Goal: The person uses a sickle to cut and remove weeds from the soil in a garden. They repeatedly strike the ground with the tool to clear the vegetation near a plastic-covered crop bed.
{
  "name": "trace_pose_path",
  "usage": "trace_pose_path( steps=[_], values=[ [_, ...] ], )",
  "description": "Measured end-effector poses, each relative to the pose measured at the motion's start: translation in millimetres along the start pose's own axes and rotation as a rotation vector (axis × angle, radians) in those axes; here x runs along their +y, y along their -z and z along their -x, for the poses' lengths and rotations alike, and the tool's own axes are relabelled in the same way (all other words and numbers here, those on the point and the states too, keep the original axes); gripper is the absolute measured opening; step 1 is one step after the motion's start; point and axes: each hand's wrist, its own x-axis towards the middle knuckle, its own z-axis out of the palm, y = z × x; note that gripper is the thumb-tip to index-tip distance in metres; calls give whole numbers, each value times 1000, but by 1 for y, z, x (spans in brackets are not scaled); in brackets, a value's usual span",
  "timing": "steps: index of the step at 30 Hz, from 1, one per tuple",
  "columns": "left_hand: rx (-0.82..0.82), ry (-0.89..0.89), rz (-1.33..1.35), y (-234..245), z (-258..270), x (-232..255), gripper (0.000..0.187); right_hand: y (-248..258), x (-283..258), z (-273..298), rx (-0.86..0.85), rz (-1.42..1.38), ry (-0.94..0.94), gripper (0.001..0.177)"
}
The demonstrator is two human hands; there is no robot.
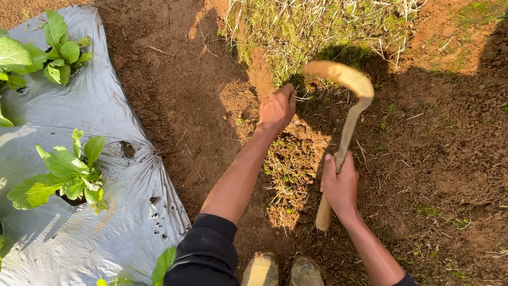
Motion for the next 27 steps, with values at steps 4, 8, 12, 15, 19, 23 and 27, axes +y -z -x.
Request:
trace_pose_path(
  steps=[4, 8, 12, 15, 19, 23, 27],
  values=[
    [-3, -24, -11, -1, 0, -1, 18, 0, 23, 3, -43, -6, -5, 14],
    [-2, 5, 50, -1, -1, -2, 18, 5, 5, 5, 57, -103, 89, 10],
    [-18, -6, 118, 20, 4, 10, 16, 1, -8, 4, 11, -13, 24, 10],
    [-47, -8, 42, 13, 4, 2, 18, -6, 19, 10, -97, 54, -110, 12],
    [-65, 6, 107, 21, 15, -2, 16, 0, 10, 12, -55, 11, -22, 11],
    [-62, 36, 174, 40, 28, 12, 16, 1, -5, 8, 20, -52, 79, 9],
    [-78, 61, 179, 26, 23, -4, 16, -6, -8, 21, -123, 68, -127, 13]
  ],
)
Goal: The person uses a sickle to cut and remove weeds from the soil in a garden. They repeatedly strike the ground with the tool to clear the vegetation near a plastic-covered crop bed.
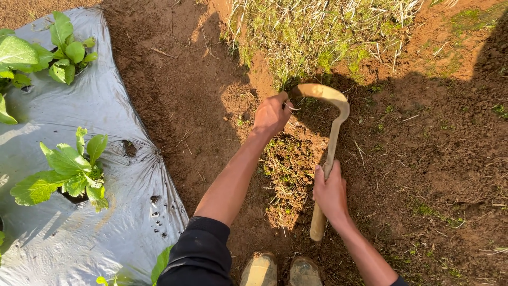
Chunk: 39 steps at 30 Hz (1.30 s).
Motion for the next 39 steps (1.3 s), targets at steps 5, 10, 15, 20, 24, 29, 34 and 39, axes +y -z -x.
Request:
trace_pose_path(
  steps=[5, 10, 15, 20, 24, 29, 34, 39],
  values=[
    [-39, 47, -18, 12, 14, 3, 16, -3, 25, 11, 31, -29, 13, 12],
    [-94, 113, -34, 13, 17, 8, 26, 7, 5, -2, 110, -89, 120, 9],
    [-226, 282, -158, 10, 15, -9, 36, 0, 0, 4, -2, -72, -50, 13],
    [-318, 473, -199, 4, 20, -54, 42, -16, 43, 18, -34, -111, -46, 10],
    [-175, 360, -150, 22, 21, -11, 54, -15, 38, 13, 4, -148, -6, 10],
    [-66, 230, -144, 13, 7, 7, 50, 3, -5, -8, 83, -211, 122, 8],
    [-21, 223, -45, 7, 21, 10, 34, -6, 5, -22, 55, -165, 124, 8],
    [-12, 163, -117, 12, 20, 1, 34, -12, 10, -11, -28, -92, 13, 10]
  ],
)
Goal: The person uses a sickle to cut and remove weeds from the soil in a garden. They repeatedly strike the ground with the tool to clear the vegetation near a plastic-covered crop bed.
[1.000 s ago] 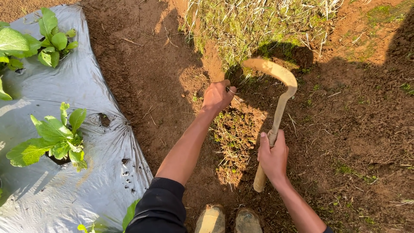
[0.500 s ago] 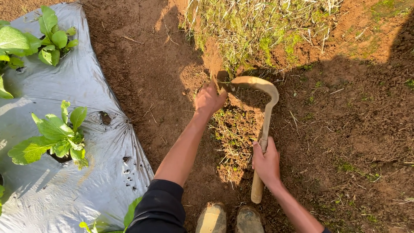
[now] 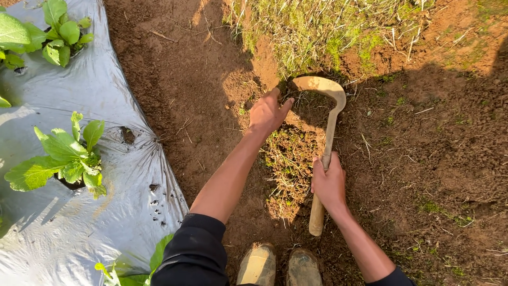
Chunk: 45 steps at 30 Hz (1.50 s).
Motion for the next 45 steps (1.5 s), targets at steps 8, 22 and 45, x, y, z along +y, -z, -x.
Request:
trace_pose_path(
  steps=[8, 22, 45],
  values=[
    [45, 1, -61, -43, -24, -17, 17, -2, -24, -29, 36, 12, 121, 8],
    [-28, 178, 86, -23, -5, -24, 27, 8, 6, 13, -76, 165, -45, 13],
    [161, -31, 145, -5, -5, -15, 35, 19, -5, 33, -135, 236, -163, 16]
  ],
)
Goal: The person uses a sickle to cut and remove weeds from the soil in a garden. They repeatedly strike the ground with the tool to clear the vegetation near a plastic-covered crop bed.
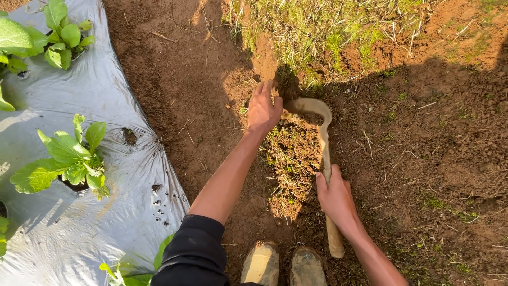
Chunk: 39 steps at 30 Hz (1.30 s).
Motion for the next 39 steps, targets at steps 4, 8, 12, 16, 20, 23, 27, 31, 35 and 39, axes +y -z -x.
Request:
trace_pose_path(
  steps=[4, 8, 12, 16, 20, 23, 27, 31, 35, 39],
  values=[
    [19, -110, 78, -19, 4, -2, 44, 0, 10, 13, -36, -1, -11, 18],
    [-70, -141, 22, -11, 20, 18, 48, 12, 4, 5, 132, -148, 53, 14],
    [-216, -180, -75, -1, 41, 32, 54, 25, -2, -1, 307, -270, 248, 14],
    [-238, -187, -95, -8, 53, 20, 52, 15, 10, -2, 282, -284, 192, 14],
    [-221, -280, -80, -54, 58, -26, 35, 3, 29, -6, 188, -179, 78, 15],
    [-145, -307, -48, -62, 55, -37, 23, 6, 29, -11, 212, -198, 132, 14],
    [-55, -299, -37, -48, 46, -19, 18, 11, 3, -8, 241, -259, 203, 12],
    [-71, -267, -46, -31, 51, 3, 19, 6, -2, 0, 132, -141, 59, 14],
    [-70, -224, 21, -18, 55, 11, 17, -5, 24, 5, 14, 6, 9, 19],
    [-75, -189, 25, -14, 53, 17, 19, 2, 21, 9, 4, -59, -5, 24]
  ],
)
